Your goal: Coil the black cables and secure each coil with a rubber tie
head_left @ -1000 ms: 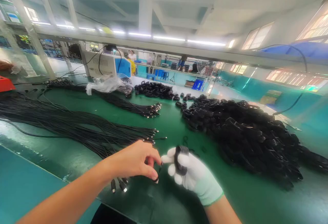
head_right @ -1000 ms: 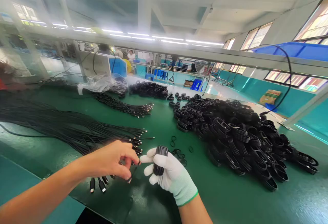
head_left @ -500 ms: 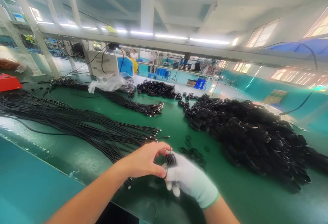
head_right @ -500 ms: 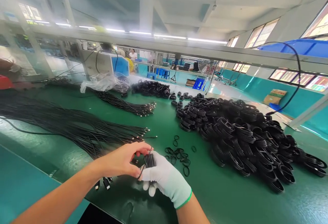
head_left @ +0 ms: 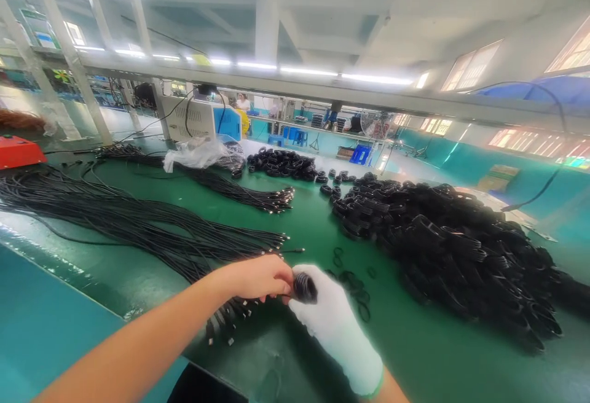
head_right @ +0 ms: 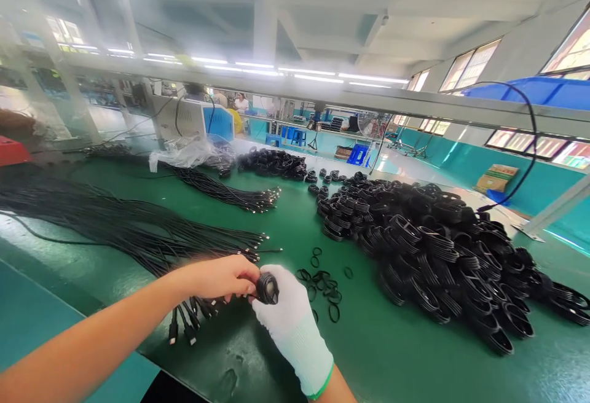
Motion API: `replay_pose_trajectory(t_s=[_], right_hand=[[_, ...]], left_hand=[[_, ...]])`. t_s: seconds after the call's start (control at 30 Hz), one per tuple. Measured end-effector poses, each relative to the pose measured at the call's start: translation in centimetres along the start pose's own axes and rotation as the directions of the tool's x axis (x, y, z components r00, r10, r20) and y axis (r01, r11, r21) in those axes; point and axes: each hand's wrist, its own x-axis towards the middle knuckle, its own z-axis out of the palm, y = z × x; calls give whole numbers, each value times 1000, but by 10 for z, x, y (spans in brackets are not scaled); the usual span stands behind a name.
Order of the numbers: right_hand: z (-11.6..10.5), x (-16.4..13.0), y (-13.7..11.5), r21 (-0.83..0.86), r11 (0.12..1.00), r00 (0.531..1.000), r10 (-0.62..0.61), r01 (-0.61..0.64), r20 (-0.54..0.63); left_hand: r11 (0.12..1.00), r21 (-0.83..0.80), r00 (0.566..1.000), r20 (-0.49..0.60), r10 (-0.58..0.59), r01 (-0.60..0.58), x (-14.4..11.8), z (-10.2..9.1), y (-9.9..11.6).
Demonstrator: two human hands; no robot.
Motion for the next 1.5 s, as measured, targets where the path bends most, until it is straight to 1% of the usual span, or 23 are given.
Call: replay_pose_trajectory(t_s=[0.03, 0.1, 0.17, 0.2, 0.3, 0.4, 0.5, 0.57, 0.63, 0.7, 0.77, 0.83, 0.9, 1.03, 1.1, 1.13, 1.2, 1.27, 1.3, 1.33, 1.37, 1.43, 1.5], right_hand=[[-3, -1, -2, 64, 997, 999, -33, 31, 32], [-10, -4, -3, 316, 949, 975, -77, 8, 208], [-15, -8, -2, 568, 816, 911, -150, -105, 384], [-16, -9, 0, 652, 746, 890, -197, -137, 412], [-17, -10, 5, 784, 611, 879, -308, -109, 363], [-12, -8, 10, 806, 582, 864, -345, -110, 366], [-9, -6, 11, 814, 568, 859, -352, -121, 372], [-9, -6, 10, 826, 552, 870, -348, -109, 348], [-10, -6, 9, 826, 553, 886, -322, -110, 333], [-11, -5, 9, 799, 581, 893, -265, -153, 364], [-10, -4, 11, 762, 607, 882, -203, -227, 424], [-8, -3, 15, 742, 614, 872, -174, -268, 458], [-5, -1, 18, 761, 583, 867, -182, -285, 464], [-2, 3, 21, 805, 421, 841, -156, -418, 519], [-1, 5, 20, 829, 374, 872, -95, -415, 479], [0, 5, 19, 844, 360, 891, -69, -397, 448], [2, 6, 17, 856, 314, 894, -47, -411, 446], [3, 5, 14, 829, 267, 852, -50, -491, 521], [3, 5, 12, 803, 257, 822, -51, -538, 567], [3, 5, 11, 786, 268, 807, -46, -557, 588], [2, 5, 9, 784, 312, 819, -36, -536, 573], [1, 5, 7, 775, 482, 883, -7, -408, 469], [-2, 6, 7, 701, 660, 940, 26, -271, 339]], left_hand=[[999, -52, 1000, -14, 1, -2, 1, 5, -2], [996, -87, 1000, 6, -8, 9, 3, 17, -4], [989, -146, 1000, 17, -21, 23, 0, 26, -1], [981, -192, 1000, 6, -25, 26, -4, 27, 2], [904, -427, 993, -114, -22, -29, -17, 19, 15], [749, -649, 972, -233, -29, -133, -24, 10, 26], [650, -736, 958, -283, -41, -189, -20, 13, 31], [644, -724, 943, -333, -12, -248, -17, 17, 31], [720, -633, 906, -422, -13, -285, -18, 18, 31], [856, -442, 849, -529, -9, -266, -23, 17, 34], [956, -161, 809, -577, 110, -244, -27, 16, 38], [962, 109, 795, -544, 267, -249, -28, 18, 42], [946, 238, 784, -534, 316, -219, -24, 21, 45], [974, 210, 756, -622, 202, -88, -12, 25, 42], [981, 194, 749, -647, 145, -22, -10, 21, 37], [985, 174, 758, -641, 122, -12, -11, 17, 34], [992, 100, 812, -571, 121, -77, -12, 7, 27], [976, -17, 883, -430, 188, -216, -14, -1, 20], [957, -90, 905, -361, 225, -274, -13, -4, 16], [939, -154, 917, -313, 249, -307, -12, -6, 13], [930, -193, 923, -295, 249, -312, -10, -6, 11], [945, -198, 927, -326, 186, -259, -6, -4, 9], [972, -136, 901, -417, 119, -191, -3, -1, 11]])
